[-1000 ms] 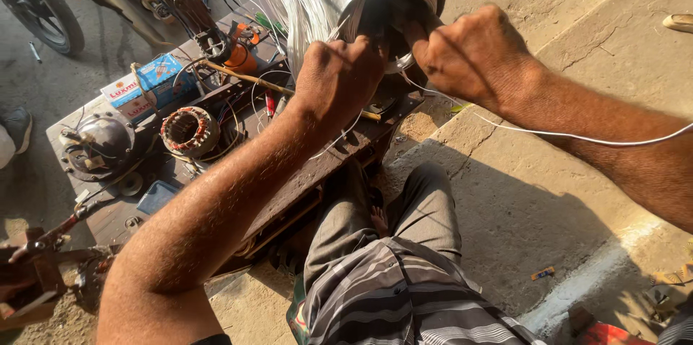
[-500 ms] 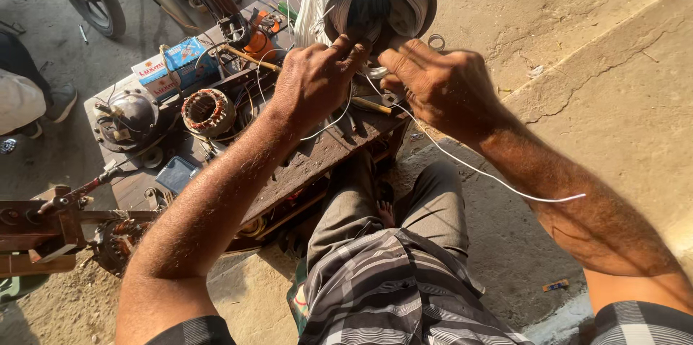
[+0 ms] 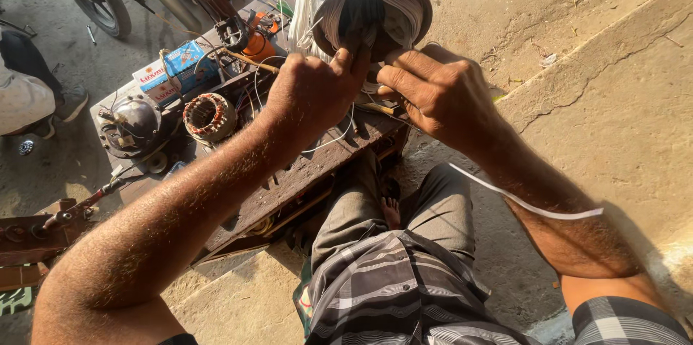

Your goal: The person sits on the ground and winds a long white wire into a cylindrical metal container. They use both hands to feed the wire and a wooden stick to press and compact the coils inside the container.

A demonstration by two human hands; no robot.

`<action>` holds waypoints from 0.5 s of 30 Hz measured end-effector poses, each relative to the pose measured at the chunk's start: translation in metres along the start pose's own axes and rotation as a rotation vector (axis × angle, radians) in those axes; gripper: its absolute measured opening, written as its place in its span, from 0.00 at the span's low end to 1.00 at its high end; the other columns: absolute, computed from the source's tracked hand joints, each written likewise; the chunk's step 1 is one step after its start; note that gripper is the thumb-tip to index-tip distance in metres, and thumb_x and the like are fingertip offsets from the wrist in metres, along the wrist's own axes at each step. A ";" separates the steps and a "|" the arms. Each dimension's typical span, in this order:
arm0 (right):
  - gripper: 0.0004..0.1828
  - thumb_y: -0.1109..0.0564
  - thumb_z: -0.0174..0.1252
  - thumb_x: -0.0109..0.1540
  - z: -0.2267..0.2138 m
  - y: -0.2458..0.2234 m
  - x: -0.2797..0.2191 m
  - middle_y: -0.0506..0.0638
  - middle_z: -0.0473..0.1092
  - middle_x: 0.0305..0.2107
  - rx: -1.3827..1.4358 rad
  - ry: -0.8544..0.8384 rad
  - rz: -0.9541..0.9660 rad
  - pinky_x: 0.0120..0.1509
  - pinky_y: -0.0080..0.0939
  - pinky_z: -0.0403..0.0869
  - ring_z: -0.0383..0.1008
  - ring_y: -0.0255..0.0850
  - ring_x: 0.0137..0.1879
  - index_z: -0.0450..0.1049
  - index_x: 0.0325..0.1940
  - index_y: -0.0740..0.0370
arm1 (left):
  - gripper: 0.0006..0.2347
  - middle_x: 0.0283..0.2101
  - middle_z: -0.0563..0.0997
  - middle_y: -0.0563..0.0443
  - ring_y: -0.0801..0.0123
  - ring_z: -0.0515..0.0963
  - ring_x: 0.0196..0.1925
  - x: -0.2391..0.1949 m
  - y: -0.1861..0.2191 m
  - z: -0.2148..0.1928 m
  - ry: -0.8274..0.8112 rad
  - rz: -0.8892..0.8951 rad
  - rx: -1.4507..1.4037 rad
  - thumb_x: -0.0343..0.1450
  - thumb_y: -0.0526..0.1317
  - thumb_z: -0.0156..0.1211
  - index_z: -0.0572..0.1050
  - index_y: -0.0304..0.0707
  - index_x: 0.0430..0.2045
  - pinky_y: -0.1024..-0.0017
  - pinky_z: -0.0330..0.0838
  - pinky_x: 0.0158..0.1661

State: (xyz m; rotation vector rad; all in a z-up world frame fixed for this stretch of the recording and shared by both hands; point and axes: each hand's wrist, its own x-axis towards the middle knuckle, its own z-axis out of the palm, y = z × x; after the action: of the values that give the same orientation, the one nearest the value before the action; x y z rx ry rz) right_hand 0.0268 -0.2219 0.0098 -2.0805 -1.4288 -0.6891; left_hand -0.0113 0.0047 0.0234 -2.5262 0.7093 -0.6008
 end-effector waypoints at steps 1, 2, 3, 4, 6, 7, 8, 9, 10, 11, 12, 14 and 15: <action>0.16 0.66 0.71 0.60 0.000 -0.002 -0.002 0.51 0.78 0.41 -0.032 0.008 0.011 0.32 0.33 0.75 0.79 0.37 0.36 0.79 0.52 0.63 | 0.24 0.34 0.81 0.49 0.75 0.79 0.16 -0.002 0.003 0.000 -0.005 -0.012 0.001 0.72 0.41 0.58 0.68 0.30 0.63 0.73 0.72 0.16; 0.14 0.66 0.71 0.62 -0.001 -0.002 -0.004 0.49 0.78 0.40 -0.067 0.017 0.024 0.30 0.34 0.74 0.78 0.36 0.35 0.80 0.51 0.62 | 0.23 0.34 0.81 0.49 0.75 0.78 0.16 -0.003 0.005 0.001 -0.009 -0.021 0.003 0.73 0.41 0.58 0.68 0.28 0.63 0.73 0.72 0.16; 0.15 0.67 0.70 0.60 -0.002 -0.002 -0.006 0.50 0.79 0.40 -0.080 0.008 0.031 0.28 0.34 0.72 0.77 0.36 0.32 0.80 0.50 0.62 | 0.23 0.35 0.81 0.49 0.74 0.78 0.16 -0.004 0.007 0.002 0.013 -0.036 -0.009 0.72 0.42 0.58 0.69 0.31 0.62 0.72 0.72 0.17; 0.16 0.68 0.69 0.58 -0.003 -0.001 -0.008 0.50 0.79 0.40 -0.092 -0.002 0.034 0.26 0.34 0.71 0.76 0.36 0.30 0.81 0.50 0.63 | 0.22 0.35 0.81 0.50 0.73 0.78 0.17 -0.006 0.008 0.003 0.035 -0.055 -0.021 0.71 0.43 0.58 0.70 0.34 0.61 0.71 0.72 0.18; 0.18 0.71 0.66 0.56 0.001 0.004 -0.008 0.51 0.80 0.40 -0.105 -0.003 0.032 0.23 0.33 0.69 0.76 0.35 0.27 0.82 0.50 0.62 | 0.21 0.38 0.82 0.50 0.72 0.78 0.18 -0.007 0.006 0.009 0.073 -0.072 -0.029 0.70 0.43 0.58 0.72 0.38 0.58 0.71 0.72 0.19; 0.19 0.72 0.64 0.57 0.004 0.007 -0.006 0.51 0.81 0.40 -0.106 0.007 0.026 0.21 0.31 0.67 0.76 0.34 0.27 0.83 0.50 0.61 | 0.19 0.39 0.82 0.49 0.73 0.78 0.18 -0.007 0.004 0.012 0.089 -0.069 -0.025 0.70 0.43 0.59 0.73 0.39 0.56 0.71 0.71 0.19; 0.20 0.74 0.63 0.57 0.007 0.010 -0.005 0.51 0.81 0.40 -0.110 0.021 0.022 0.20 0.30 0.66 0.76 0.33 0.27 0.83 0.50 0.60 | 0.18 0.41 0.83 0.48 0.73 0.77 0.18 -0.006 0.000 0.016 0.107 -0.064 -0.019 0.70 0.43 0.59 0.74 0.40 0.53 0.71 0.71 0.19; 0.18 0.73 0.63 0.60 0.015 0.018 0.000 0.51 0.81 0.39 -0.143 0.032 -0.002 0.20 0.29 0.65 0.76 0.32 0.28 0.83 0.50 0.59 | 0.16 0.39 0.82 0.49 0.73 0.77 0.18 -0.002 -0.005 0.021 0.007 -0.058 -0.049 0.74 0.46 0.59 0.74 0.40 0.53 0.71 0.71 0.19; 0.16 0.73 0.64 0.63 0.021 0.024 0.002 0.51 0.81 0.39 -0.175 0.040 -0.027 0.20 0.28 0.65 0.76 0.31 0.29 0.83 0.51 0.58 | 0.15 0.36 0.81 0.49 0.74 0.77 0.18 0.003 -0.007 0.027 -0.094 -0.056 -0.084 0.77 0.48 0.58 0.75 0.40 0.53 0.71 0.71 0.19; 0.15 0.72 0.64 0.66 0.024 0.025 -0.001 0.52 0.81 0.39 -0.207 0.047 -0.052 0.20 0.27 0.65 0.77 0.30 0.29 0.83 0.51 0.57 | 0.15 0.34 0.81 0.49 0.74 0.77 0.19 0.004 -0.006 0.030 -0.194 -0.054 -0.118 0.81 0.50 0.57 0.76 0.40 0.53 0.71 0.70 0.19; 0.15 0.72 0.64 0.64 0.026 0.026 -0.003 0.51 0.81 0.38 -0.227 0.043 -0.053 0.21 0.28 0.66 0.77 0.31 0.29 0.83 0.50 0.57 | 0.15 0.35 0.81 0.48 0.74 0.78 0.19 0.004 -0.003 0.032 -0.114 -0.088 -0.116 0.79 0.47 0.59 0.75 0.39 0.54 0.71 0.71 0.19; 0.17 0.72 0.63 0.62 0.029 0.024 -0.006 0.51 0.81 0.35 -0.266 0.041 -0.055 0.21 0.30 0.68 0.78 0.33 0.30 0.84 0.49 0.56 | 0.17 0.39 0.82 0.47 0.74 0.79 0.19 0.001 0.002 0.033 0.048 -0.155 -0.107 0.75 0.42 0.63 0.75 0.37 0.58 0.71 0.73 0.19; 0.15 0.70 0.63 0.64 0.029 0.021 -0.008 0.52 0.81 0.36 -0.259 0.077 -0.065 0.27 0.31 0.71 0.79 0.36 0.34 0.83 0.51 0.57 | 0.17 0.44 0.82 0.44 0.75 0.79 0.19 -0.004 0.006 0.032 0.080 -0.182 -0.108 0.74 0.41 0.63 0.75 0.38 0.57 0.71 0.73 0.19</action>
State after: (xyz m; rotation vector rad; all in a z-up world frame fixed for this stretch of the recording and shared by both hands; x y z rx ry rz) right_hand 0.0476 -0.2146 -0.0193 -2.1801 -1.4335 -1.0173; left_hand 0.0000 0.0114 -0.0068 -2.7002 0.5556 -0.7472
